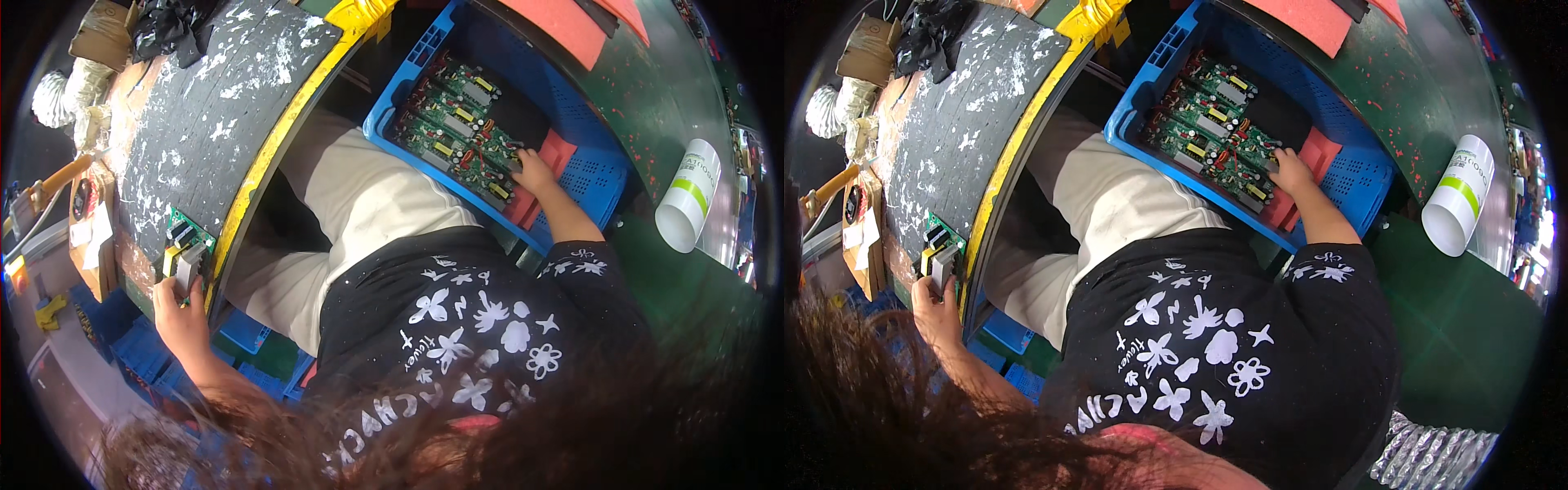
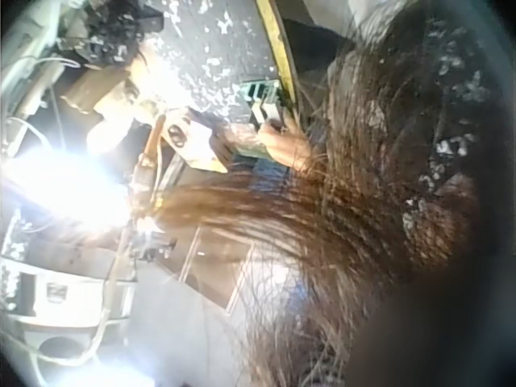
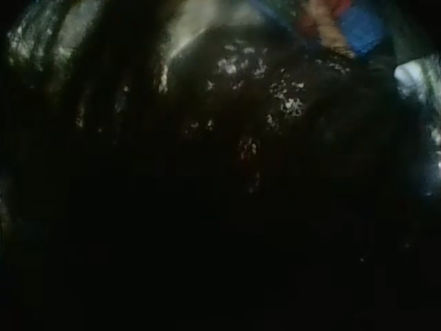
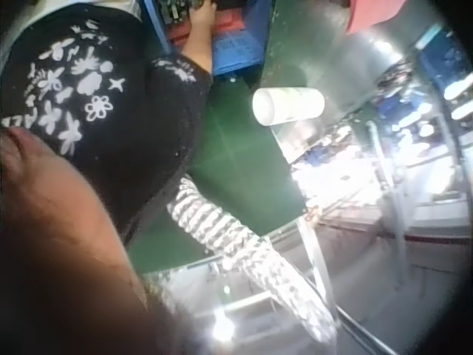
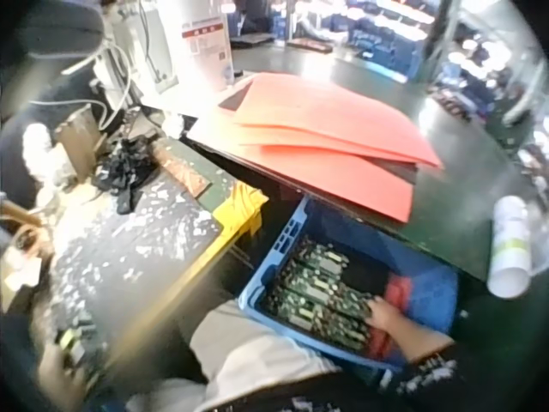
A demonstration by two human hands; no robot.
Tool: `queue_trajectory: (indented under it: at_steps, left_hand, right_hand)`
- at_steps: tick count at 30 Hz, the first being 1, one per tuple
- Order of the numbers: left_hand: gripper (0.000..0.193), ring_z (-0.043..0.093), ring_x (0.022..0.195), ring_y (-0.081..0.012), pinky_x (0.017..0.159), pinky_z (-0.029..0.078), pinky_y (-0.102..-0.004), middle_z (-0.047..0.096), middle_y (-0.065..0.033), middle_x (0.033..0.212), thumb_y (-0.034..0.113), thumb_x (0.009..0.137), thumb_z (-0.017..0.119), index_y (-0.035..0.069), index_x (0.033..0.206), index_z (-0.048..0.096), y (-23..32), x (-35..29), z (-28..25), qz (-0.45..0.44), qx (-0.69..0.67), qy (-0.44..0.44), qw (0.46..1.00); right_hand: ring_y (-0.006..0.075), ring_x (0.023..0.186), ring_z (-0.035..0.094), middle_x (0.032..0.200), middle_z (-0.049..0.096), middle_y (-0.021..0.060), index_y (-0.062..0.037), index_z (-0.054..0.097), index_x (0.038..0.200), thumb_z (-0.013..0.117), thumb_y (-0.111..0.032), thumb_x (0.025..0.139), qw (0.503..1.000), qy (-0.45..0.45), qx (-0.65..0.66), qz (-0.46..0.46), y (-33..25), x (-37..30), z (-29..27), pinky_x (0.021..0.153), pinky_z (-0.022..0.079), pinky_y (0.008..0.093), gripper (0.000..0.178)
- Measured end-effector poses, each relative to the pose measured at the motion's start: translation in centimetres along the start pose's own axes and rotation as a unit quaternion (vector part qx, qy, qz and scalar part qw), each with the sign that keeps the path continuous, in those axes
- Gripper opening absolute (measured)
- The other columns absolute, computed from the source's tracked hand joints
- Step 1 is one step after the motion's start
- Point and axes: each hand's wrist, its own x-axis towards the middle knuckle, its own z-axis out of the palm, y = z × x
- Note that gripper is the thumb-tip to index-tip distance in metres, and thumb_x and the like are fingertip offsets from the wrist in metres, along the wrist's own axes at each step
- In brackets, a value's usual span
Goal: Assembling electronic circuit boards using a handheld pneumatic tool at a workstation.
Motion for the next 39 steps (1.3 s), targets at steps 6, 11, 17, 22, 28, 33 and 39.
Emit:
queue_trajectory:
  at_steps: [6, 11, 17, 22, 28, 33, 39]
  left_hand:
    - [0.028, 0.053, 0.069, -0.0262, 0.063, 0.045, -0.0354, 0.051, -0.01, 0.078, 0.013, 0.076, 0.076, 0.002, 0.091, 0.055, 0.0, -0.1, 0.1, 0.003, -0.011, 0.011, 1.0]
    - [0.031, 0.057, 0.075, -0.026, 0.069, 0.048, -0.0345, 0.055, -0.0109, 0.089, 0.018, 0.08, 0.075, 0.001, 0.098, 0.056, -0.4, -0.2, 0.0, -0.028, -0.005, -0.021, 0.999]
    - [0.031, 0.057, 0.076, -0.0272, 0.069, 0.048, -0.0348, 0.055, -0.0119, 0.09, 0.017, 0.08, 0.074, 0.001, 0.099, 0.056, -0.2, -0.3, 0.0, -0.023, -0.007, -0.019, 1.0]
    - [0.031, 0.057, 0.077, -0.0283, 0.068, 0.048, -0.035, 0.055, -0.0125, 0.089, 0.017, 0.081, 0.074, 0.0, 0.1, 0.056, -0.4, -0.3, 0.2, -0.017, -0.001, -0.02, 1.0]
    - [0.032, 0.057, 0.078, -0.0288, 0.069, 0.048, -0.0365, 0.057, -0.0135, 0.092, 0.021, 0.082, 0.073, 0.001, 0.102, 0.057, -0.2, -0.2, 0.4, -0.025, 0.019, -0.012, 0.999]
    - [0.031, 0.056, 0.074, -0.0288, 0.067, 0.047, -0.0376, 0.056, -0.0126, 0.086, 0.019, 0.079, 0.074, 0.002, 0.098, 0.057, -0.3, -0.5, 0.2, -0.028, 0.022, 0.016, 0.999]
    - [0.031, 0.059, 0.077, -0.0336, 0.067, 0.046, -0.0423, 0.06, -0.0132, 0.081, 0.026, 0.073, 0.076, 0.004, 0.083, 0.056, 1.0, -0.3, -0.9, 0.008, 0.062, 0.029, 0.998]
  right_hand:
    - [0.0372, 0.114, 0.052, 0.125, 0.05, 0.0127, -0.0135, 0.049, 0.126, 0.072, -0.025, 0.073, 0.999, -0.01, -0.031, 0.017, 0.0, 0.0, 0.3, 0.094, 0.048, 0.0443, 0.058]
    - [0.0376, 0.114, 0.052, 0.124, 0.05, 0.0132, -0.0125, 0.05, 0.126, 0.072, -0.024, 0.072, 0.999, -0.011, -0.029, 0.023, -1.0, -0.4, -0.8, 0.094, 0.047, 0.0441, 0.059]
    - [0.0356, 0.113, 0.052, 0.125, 0.049, 0.0123, -0.013, 0.051, 0.126, 0.073, -0.027, 0.071, 0.998, -0.007, -0.06, 0.029, -1.5, -0.5, -1.3, 0.095, 0.047, 0.0449, 0.06]
    - [0.0333, 0.115, 0.051, 0.127, 0.049, 0.011, -0.0143, 0.052, 0.124, 0.074, -0.033, 0.071, 0.996, -0.001, -0.086, 0.019, -2.1, -0.7, -2.6, 0.093, 0.046, 0.0472, 0.06]
    - [0.0236, 0.083, 0.061, 0.088, 0.062, 0.0099, -0.0048, 0.063, 0.094, 0.071, -0.029, 0.08, 0.961, 0.227, 0.154, -0.022, -5.1, 1.4, -7.5, 0.072, 0.05, 0.0368, 0.029]
    - [0.0116, 0.063, 0.05, 0.071, 0.053, 0.0038, -0.0023, 0.058, 0.076, 0.061, -0.005, 0.087, 0.774, 0.31, 0.443, -0.33, -19.4, -0.5, -15.5, 0.057, 0.041, 0.0262, 0.011]
    - [0.0264, 0.069, 0.054, 0.077, 0.058, 0.0077, -0.0082, 0.06, 0.079, 0.074, -0.011, 0.074, 0.602, 0.355, 0.267, -0.664, -34.3, -3.6, -21.0, 0.064, 0.043, 0.0367, 0.015]
